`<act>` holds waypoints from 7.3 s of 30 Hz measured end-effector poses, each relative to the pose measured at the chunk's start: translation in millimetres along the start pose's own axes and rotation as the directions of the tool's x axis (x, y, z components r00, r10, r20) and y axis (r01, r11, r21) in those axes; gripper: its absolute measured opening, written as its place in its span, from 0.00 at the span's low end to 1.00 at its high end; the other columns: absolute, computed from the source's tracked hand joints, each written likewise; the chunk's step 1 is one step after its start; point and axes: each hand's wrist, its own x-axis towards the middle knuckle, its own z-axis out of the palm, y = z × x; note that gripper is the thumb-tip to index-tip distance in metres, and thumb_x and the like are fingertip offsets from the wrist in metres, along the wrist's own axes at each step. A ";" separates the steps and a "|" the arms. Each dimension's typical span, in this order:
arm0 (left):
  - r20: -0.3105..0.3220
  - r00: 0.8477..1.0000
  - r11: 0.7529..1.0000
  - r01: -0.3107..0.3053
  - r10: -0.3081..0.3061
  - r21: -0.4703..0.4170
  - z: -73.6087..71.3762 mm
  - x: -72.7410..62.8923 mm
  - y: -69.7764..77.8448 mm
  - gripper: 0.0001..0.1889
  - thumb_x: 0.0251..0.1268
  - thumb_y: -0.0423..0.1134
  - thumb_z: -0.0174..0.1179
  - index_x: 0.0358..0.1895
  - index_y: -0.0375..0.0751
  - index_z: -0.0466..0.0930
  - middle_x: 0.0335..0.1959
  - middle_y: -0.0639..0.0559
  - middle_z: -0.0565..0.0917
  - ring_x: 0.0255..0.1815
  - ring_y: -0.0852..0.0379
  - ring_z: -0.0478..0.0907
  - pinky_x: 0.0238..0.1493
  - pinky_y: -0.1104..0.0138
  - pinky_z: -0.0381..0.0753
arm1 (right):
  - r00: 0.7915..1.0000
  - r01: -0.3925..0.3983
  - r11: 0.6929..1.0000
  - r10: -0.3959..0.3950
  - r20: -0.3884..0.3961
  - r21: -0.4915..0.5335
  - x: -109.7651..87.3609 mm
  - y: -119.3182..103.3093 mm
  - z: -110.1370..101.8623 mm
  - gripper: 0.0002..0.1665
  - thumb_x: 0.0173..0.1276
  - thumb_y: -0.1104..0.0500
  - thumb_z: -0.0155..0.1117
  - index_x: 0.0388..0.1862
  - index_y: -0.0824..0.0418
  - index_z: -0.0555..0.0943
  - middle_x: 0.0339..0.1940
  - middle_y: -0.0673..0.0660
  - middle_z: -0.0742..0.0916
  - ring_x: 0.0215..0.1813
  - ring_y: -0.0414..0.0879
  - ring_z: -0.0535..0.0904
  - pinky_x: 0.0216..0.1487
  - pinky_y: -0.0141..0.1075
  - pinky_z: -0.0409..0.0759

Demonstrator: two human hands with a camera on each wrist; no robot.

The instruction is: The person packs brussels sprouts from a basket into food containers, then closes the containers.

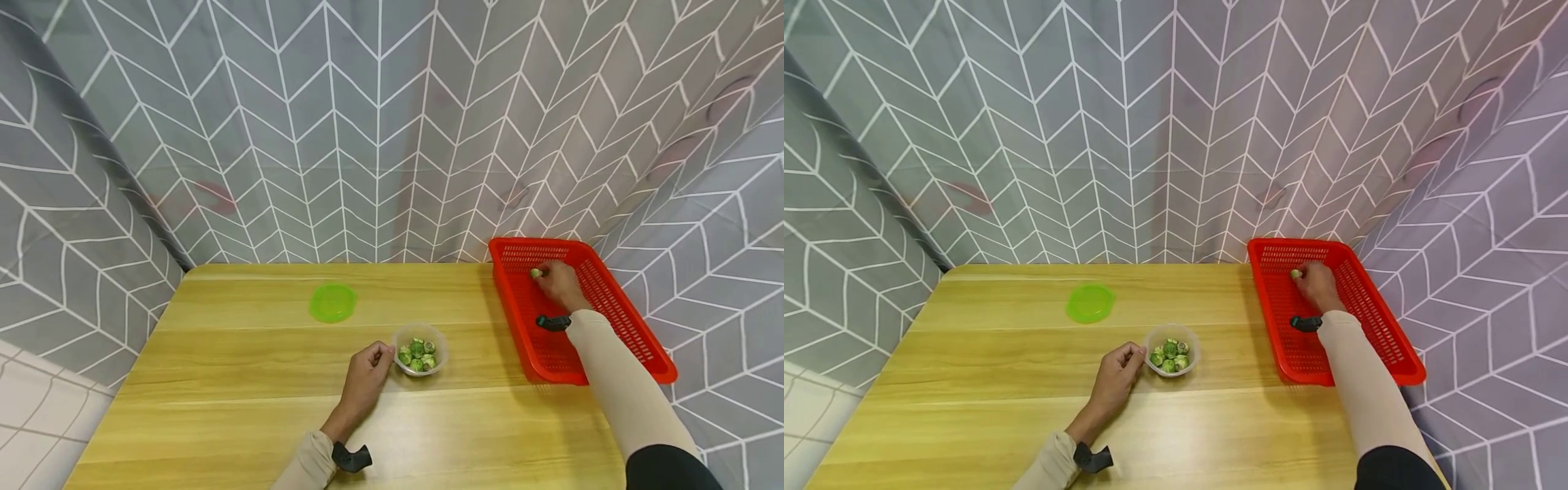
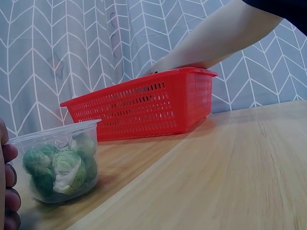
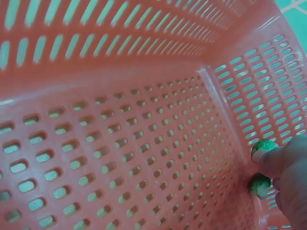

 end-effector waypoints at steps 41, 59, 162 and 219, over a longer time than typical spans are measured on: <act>-0.020 1.000 0.999 0.024 -0.023 0.040 1.0 -3.2 1.8 0.20 0.76 0.54 0.56 0.29 0.42 0.81 0.17 0.57 0.71 0.19 0.61 0.65 0.25 0.70 0.65 | 0.993 0.043 0.961 -0.012 -0.114 0.273 -76.5 -89.7 -38.9 0.17 0.67 0.58 0.73 0.52 0.64 0.85 0.49 0.63 0.88 0.51 0.58 0.84 0.50 0.40 0.81; -0.025 1.000 1.000 -0.001 0.002 0.029 0.8 -2.6 0.2 0.20 0.76 0.52 0.57 0.28 0.42 0.80 0.17 0.59 0.71 0.20 0.62 0.66 0.26 0.69 0.66 | 0.996 0.059 0.879 -0.085 0.035 0.474 -108.8 -152.6 -24.0 0.18 0.65 0.63 0.74 0.53 0.61 0.84 0.52 0.59 0.87 0.55 0.55 0.85 0.50 0.40 0.83; -0.012 1.000 1.000 -0.010 0.010 0.007 1.4 -1.8 -1.5 0.19 0.77 0.49 0.57 0.28 0.40 0.80 0.17 0.57 0.70 0.20 0.62 0.65 0.25 0.70 0.65 | 0.863 0.359 0.809 -0.478 0.165 0.465 -142.4 -249.0 78.8 0.19 0.66 0.64 0.72 0.56 0.60 0.84 0.53 0.53 0.86 0.55 0.47 0.82 0.56 0.45 0.81; -0.033 0.999 0.999 0.042 -0.043 -0.010 3.7 -5.0 2.3 0.19 0.75 0.51 0.58 0.28 0.43 0.81 0.17 0.55 0.70 0.19 0.61 0.64 0.25 0.70 0.65 | 0.999 -0.048 0.980 0.052 -0.014 0.194 -27.9 -3.9 -34.4 0.21 0.72 0.63 0.63 0.57 0.78 0.77 0.53 0.77 0.82 0.52 0.68 0.78 0.55 0.58 0.75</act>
